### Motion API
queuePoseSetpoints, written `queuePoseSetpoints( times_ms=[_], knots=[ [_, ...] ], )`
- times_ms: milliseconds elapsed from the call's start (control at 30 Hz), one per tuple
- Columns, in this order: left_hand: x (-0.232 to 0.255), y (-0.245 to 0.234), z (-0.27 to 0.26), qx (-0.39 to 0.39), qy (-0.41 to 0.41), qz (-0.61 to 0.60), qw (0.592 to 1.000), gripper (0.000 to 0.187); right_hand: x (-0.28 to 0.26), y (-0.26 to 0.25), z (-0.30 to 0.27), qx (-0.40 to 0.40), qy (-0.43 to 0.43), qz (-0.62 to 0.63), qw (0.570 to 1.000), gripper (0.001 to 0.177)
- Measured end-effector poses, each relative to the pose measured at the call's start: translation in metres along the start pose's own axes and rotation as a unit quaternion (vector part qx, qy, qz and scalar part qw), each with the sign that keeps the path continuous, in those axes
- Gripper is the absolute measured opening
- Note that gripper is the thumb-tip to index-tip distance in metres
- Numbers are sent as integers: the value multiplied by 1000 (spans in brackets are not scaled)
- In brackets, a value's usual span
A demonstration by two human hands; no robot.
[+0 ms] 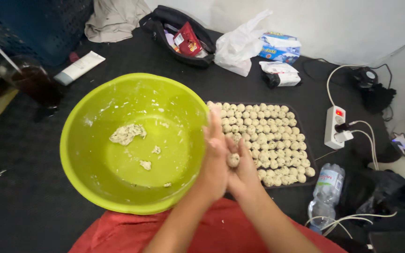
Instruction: The person takes small portions of dough from a green bowl and rolls them into balls by hand, placing the finished balls onto a black tray.
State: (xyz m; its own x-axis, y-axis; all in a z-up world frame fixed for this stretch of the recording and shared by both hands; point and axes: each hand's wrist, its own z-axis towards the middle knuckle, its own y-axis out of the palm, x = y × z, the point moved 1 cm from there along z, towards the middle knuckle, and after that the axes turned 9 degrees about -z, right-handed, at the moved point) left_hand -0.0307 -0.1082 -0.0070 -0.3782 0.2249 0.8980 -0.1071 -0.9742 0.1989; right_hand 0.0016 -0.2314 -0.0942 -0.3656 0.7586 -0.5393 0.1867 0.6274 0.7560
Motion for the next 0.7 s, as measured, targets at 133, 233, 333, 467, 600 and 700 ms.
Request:
queuePoseSetpoints(
  times_ms=[133,233,333,467,600,700],
  knots=[
    [18,-39,14,118,30,-123,985,92,-37,-65,27,-163,-87,-69,980,47],
    [21,-81,26,233,-8,-150,961,89,-82,-94,51,136,-107,-306,936,34],
    [19,-105,30,310,-40,-168,935,85,-104,-107,72,113,-59,-492,861,20],
    [15,-118,30,347,-45,-163,923,83,-110,-107,72,172,-30,-526,832,26],
    [22,-136,28,376,-53,-165,910,84,-111,-85,76,189,-109,-447,867,25],
    [33,-157,19,429,-70,-135,891,80,-95,-65,86,111,-229,-436,863,16]
  ],
)
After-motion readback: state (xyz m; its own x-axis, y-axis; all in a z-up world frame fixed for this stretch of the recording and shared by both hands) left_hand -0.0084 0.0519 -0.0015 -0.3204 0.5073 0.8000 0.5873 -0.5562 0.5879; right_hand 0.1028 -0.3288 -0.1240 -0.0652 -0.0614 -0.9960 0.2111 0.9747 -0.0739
